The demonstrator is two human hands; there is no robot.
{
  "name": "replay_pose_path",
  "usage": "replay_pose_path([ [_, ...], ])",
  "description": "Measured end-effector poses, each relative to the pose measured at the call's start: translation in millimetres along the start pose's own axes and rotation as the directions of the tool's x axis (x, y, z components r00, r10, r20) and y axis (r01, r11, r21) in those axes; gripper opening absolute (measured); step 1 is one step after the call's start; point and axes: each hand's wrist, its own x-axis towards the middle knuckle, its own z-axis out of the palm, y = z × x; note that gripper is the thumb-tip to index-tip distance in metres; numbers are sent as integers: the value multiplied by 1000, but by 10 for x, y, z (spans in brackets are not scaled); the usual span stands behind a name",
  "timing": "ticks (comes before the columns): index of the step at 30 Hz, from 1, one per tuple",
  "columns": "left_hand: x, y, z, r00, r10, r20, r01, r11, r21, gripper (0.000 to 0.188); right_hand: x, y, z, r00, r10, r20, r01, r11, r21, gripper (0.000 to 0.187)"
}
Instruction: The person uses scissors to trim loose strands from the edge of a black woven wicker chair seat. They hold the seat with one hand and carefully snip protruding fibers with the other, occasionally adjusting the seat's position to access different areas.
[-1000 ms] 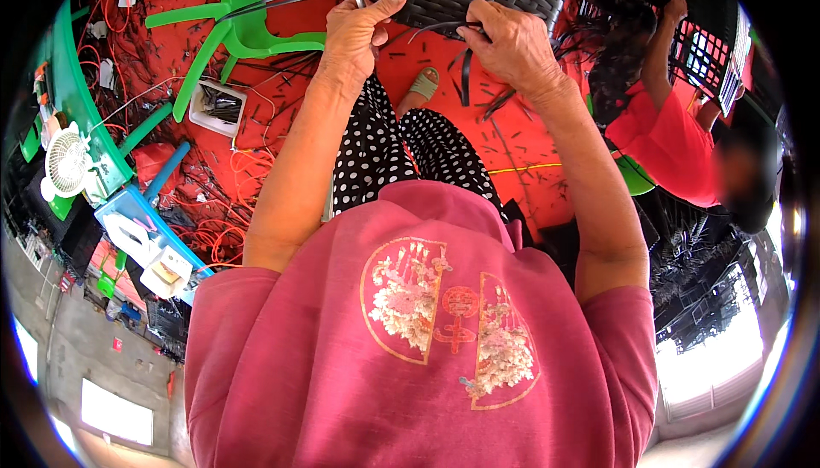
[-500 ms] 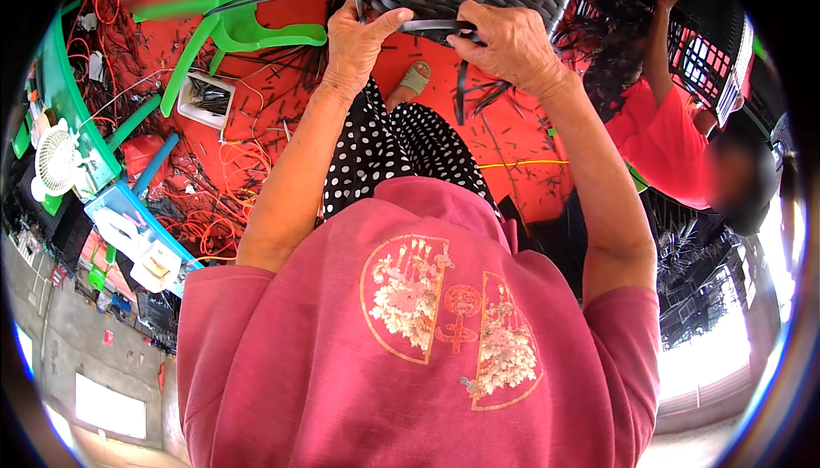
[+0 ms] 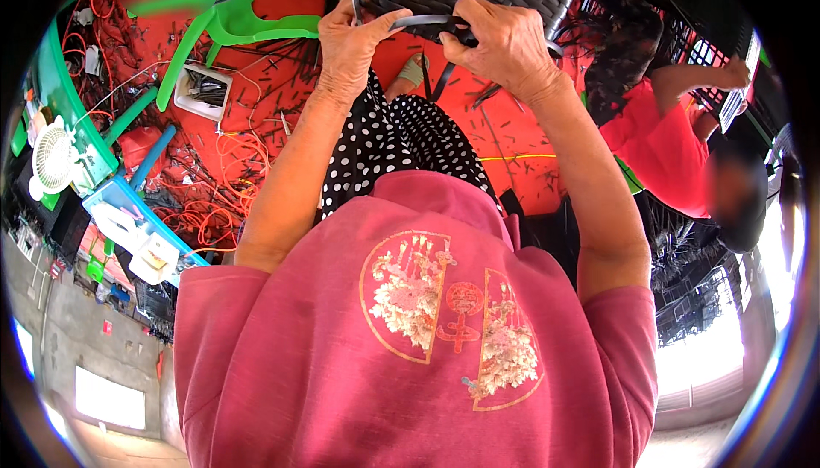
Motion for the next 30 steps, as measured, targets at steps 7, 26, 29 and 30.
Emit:
replay_pose_path([
  [7,52,-36,-22,1000,-4,-16,6,992,129,18,-5,-23,45,1000,2,-25,-2,1000,-20,23],
  [26,-16,-76,123,997,55,-49,-56,998,-8,27,21,-53,-154,937,283,-203,-321,928,-187,42],
  [29,32,-92,108,991,119,-64,-99,962,256,30,-5,-68,-12,927,198,-320,-295,909,-295,62],
  [30,33,-92,125,992,113,-63,-97,972,216,31,5,-128,4,917,206,-342,-318,895,-313,68],
])
